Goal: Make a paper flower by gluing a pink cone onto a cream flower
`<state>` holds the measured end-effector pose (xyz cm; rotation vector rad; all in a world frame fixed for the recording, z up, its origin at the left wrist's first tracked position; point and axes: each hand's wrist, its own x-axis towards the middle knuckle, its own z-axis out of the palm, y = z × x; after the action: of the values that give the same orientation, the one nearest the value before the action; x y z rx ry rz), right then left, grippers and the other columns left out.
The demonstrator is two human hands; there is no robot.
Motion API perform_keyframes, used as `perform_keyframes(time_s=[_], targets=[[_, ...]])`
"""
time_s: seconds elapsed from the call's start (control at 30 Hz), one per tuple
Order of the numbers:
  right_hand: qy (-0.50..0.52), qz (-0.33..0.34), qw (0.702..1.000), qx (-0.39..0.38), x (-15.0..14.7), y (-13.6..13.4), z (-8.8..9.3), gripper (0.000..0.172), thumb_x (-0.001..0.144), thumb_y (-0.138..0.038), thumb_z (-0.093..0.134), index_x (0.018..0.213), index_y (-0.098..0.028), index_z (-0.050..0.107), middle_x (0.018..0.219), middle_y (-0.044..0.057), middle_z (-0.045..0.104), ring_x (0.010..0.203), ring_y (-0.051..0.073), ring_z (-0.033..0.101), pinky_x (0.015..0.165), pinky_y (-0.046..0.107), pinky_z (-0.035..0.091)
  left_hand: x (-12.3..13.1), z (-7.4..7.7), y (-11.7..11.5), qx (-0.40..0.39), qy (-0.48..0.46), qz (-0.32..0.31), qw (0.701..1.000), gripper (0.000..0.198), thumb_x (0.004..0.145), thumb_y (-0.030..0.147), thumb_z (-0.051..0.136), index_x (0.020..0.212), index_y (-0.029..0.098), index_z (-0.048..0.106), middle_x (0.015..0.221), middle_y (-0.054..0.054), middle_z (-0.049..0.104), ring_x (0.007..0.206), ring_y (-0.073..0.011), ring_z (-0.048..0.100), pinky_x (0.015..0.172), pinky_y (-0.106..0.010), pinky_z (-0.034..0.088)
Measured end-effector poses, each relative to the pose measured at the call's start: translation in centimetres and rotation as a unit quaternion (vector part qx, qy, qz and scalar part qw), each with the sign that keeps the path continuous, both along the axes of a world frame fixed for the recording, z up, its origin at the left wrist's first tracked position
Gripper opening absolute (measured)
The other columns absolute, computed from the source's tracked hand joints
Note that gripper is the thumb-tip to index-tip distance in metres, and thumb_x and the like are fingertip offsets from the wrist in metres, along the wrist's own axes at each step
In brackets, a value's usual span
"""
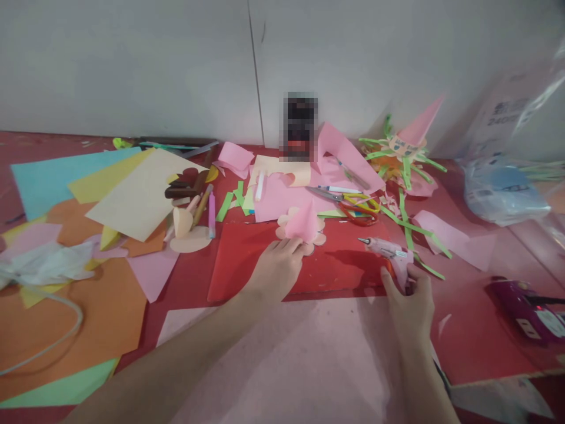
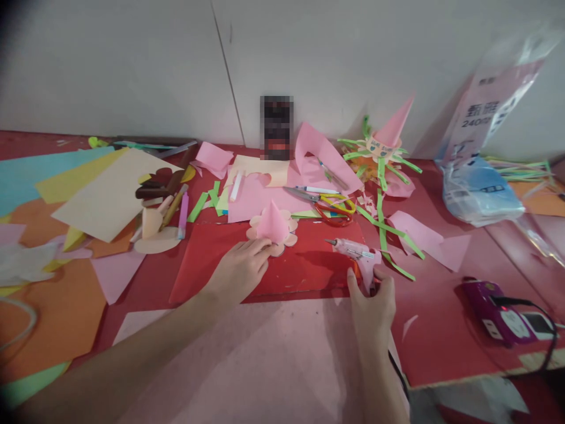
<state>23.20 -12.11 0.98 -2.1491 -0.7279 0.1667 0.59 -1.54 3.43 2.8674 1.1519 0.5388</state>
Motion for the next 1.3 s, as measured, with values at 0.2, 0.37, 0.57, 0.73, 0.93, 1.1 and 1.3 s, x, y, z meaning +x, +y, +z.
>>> perform_keyframes(time_s=[0.2,0.37,0.57,0.73,0.93,1.1,1.3], targets=[[-0.001,0.000,1.000,0.002,-0.1,0.0,-0.1,0.050,0.063,-0.050,0.064,0.099,-0.016,0.054,0.085,0.002,0.054,0.075,0.017,0.050,0.070,0.030,0.039,-0.2,0.4,-0.1,-0.018,0.004,0.009,1.000,0.027,0.077,0.001,0.040,0.085,0.016,0.061,0.083,-0.003,0.062,0.070,-0.0142,0.057,0.064,-0.029,0.045],[-0.005,0.001,1.000,0.001,-0.1,0.0,0.0,0.050,0.063,-0.049,0.065,0.098,-0.016,0.054,0.086,0.003,0.055,0.075,0.017,0.050,0.070,0.031,0.040,-0.2,0.4,0.1,-0.013,-0.019,0.009,1.000,0.025,0.079,0.003,0.039,0.086,0.015,0.060,0.086,-0.005,0.062,0.071,-0.0144,0.058,0.063,-0.028,0.045],[0.005,-0.003,1.000,0.000,-0.3,0.0,0.2,0.049,0.062,-0.050,0.065,0.098,-0.017,0.055,0.085,0.002,0.055,0.075,0.017,0.050,0.070,0.031,0.040,-0.4,1.1,0.5,-0.025,0.000,-0.001,1.000,0.015,0.083,0.020,0.045,0.080,0.017,0.060,0.074,-0.002,0.061,0.061,-0.0123,0.055,0.056,-0.026,0.042],[0.018,-0.009,1.000,-0.001,-0.5,0.1,0.6,0.050,0.062,-0.050,0.064,0.097,-0.017,0.054,0.085,0.002,0.054,0.077,0.018,0.051,0.071,0.031,0.040,-0.6,0.8,0.8,0.019,0.012,-0.050,0.998,0.016,0.087,0.024,0.044,0.086,0.016,0.058,0.072,-0.002,0.061,0.066,-0.0127,0.057,0.060,-0.025,0.042],[-0.004,-0.002,1.000,0.004,-0.4,0.0,0.2,0.050,0.063,-0.051,0.063,0.098,-0.017,0.054,0.087,0.003,0.054,0.076,0.017,0.050,0.072,0.031,0.040,-0.7,0.5,1.4,0.008,0.020,-0.071,0.997,0.024,0.087,0.012,0.037,0.088,0.016,0.061,0.071,-0.002,0.062,0.069,-0.0132,0.058,0.062,-0.026,0.042],[-0.037,0.042,0.998,0.010,-1.5,0.1,0.4,0.049,0.064,-0.050,0.062,0.099,-0.017,0.052,0.086,0.003,0.052,0.072,0.015,0.050,0.067,0.029,0.041,0.4,0.9,1.5,-0.100,-0.041,0.044,0.993,0.023,0.088,0.024,0.042,0.084,0.020,0.063,0.075,0.000,0.066,0.068,-0.0130,0.059,0.057,-0.023,0.041],[-0.088,0.116,0.989,-0.017,-3.9,1.0,1.2,0.037,0.068,-0.043,0.060,0.095,-0.019,0.050,0.094,0.006,0.055,0.077,0.018,0.052,0.065,0.030,0.043,0.9,0.3,1.3,-0.168,-0.113,0.075,0.976,0.016,0.085,0.024,0.047,0.085,0.022,0.063,0.082,0.001,0.067,0.072,-0.0127,0.061,0.061,-0.023,0.044]])
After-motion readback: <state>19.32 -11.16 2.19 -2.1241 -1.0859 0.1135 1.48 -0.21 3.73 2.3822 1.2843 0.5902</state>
